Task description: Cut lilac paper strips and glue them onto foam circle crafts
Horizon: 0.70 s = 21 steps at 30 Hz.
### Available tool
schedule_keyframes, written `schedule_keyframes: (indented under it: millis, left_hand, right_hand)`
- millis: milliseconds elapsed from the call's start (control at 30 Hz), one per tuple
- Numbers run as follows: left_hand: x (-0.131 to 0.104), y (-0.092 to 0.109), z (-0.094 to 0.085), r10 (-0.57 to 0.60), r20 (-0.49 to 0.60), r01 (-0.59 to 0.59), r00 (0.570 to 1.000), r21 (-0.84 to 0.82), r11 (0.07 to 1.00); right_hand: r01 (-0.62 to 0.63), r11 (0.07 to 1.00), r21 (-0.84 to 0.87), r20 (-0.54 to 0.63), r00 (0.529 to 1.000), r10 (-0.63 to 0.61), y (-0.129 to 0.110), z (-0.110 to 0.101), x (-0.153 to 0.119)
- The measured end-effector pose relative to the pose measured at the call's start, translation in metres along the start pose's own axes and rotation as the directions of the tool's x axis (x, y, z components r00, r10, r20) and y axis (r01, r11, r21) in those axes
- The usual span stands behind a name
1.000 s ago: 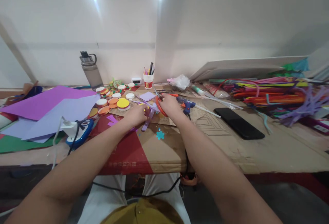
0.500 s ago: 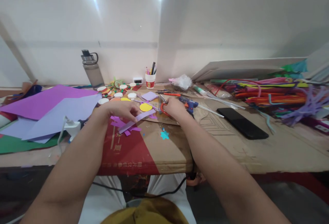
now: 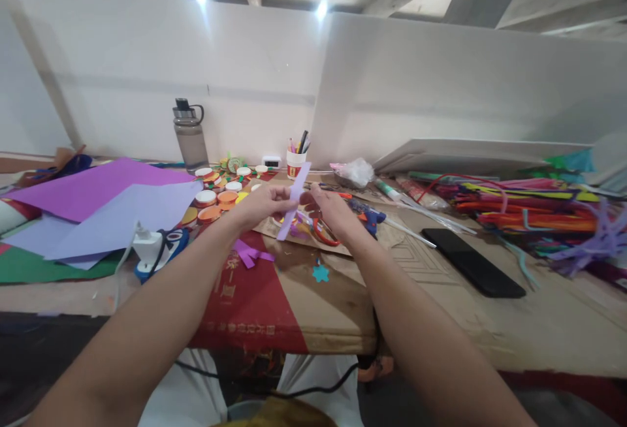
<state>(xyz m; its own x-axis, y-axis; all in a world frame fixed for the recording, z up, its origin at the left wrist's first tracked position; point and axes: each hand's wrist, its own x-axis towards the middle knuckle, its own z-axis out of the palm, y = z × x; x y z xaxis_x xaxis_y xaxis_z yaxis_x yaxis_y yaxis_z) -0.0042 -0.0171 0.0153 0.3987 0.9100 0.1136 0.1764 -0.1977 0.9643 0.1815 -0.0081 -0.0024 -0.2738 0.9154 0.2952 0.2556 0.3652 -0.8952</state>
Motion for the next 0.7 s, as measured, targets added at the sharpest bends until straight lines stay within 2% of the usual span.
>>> schedule_keyframes:
  millis: [33,100,233,400,467,600,700]
  left_hand:
    - [0.000,-0.002,0.004,-0.016,0.049,0.014,0.999,0.049,0.999]
    - [-0.001,-0.004,0.009,-0.057,0.155,0.036,0.986,0.134,0.990]
    - [-0.004,-0.007,0.009,-0.140,0.246,0.089,0.959,0.210,0.974]
    - [-0.007,-0.001,0.008,-0.181,0.339,0.123,0.923,0.187,0.975]
    - [-0.007,0.001,0.012,-0.149,0.317,0.131,0.937,0.079,0.988]
    - [-0.003,-0.006,0.022,-0.078,0.190,0.113,0.979,-0.182,0.977]
    - [0.001,-0.010,0.021,-0.091,0.068,0.102,0.994,-0.174,0.980]
  right_hand:
    - [-0.014,0.990,0.138,0.022,1.000,0.011,0.002,0.002,0.002]
    - [-0.021,0.961,0.276,-0.003,1.000,0.023,0.006,0.004,0.004]
    - [-0.023,0.942,0.334,-0.153,0.985,0.078,0.009,0.001,0.005]
    - [-0.024,0.949,0.313,-0.168,0.982,0.081,0.006,0.000,0.002]
    - [-0.026,0.945,0.327,-0.137,0.988,0.075,0.004,0.004,0.000]
    - [-0.061,0.908,0.414,-0.008,0.997,0.070,-0.001,0.015,-0.004]
    - [0.001,0.910,0.415,-0.078,0.996,0.034,-0.001,0.015,-0.003]
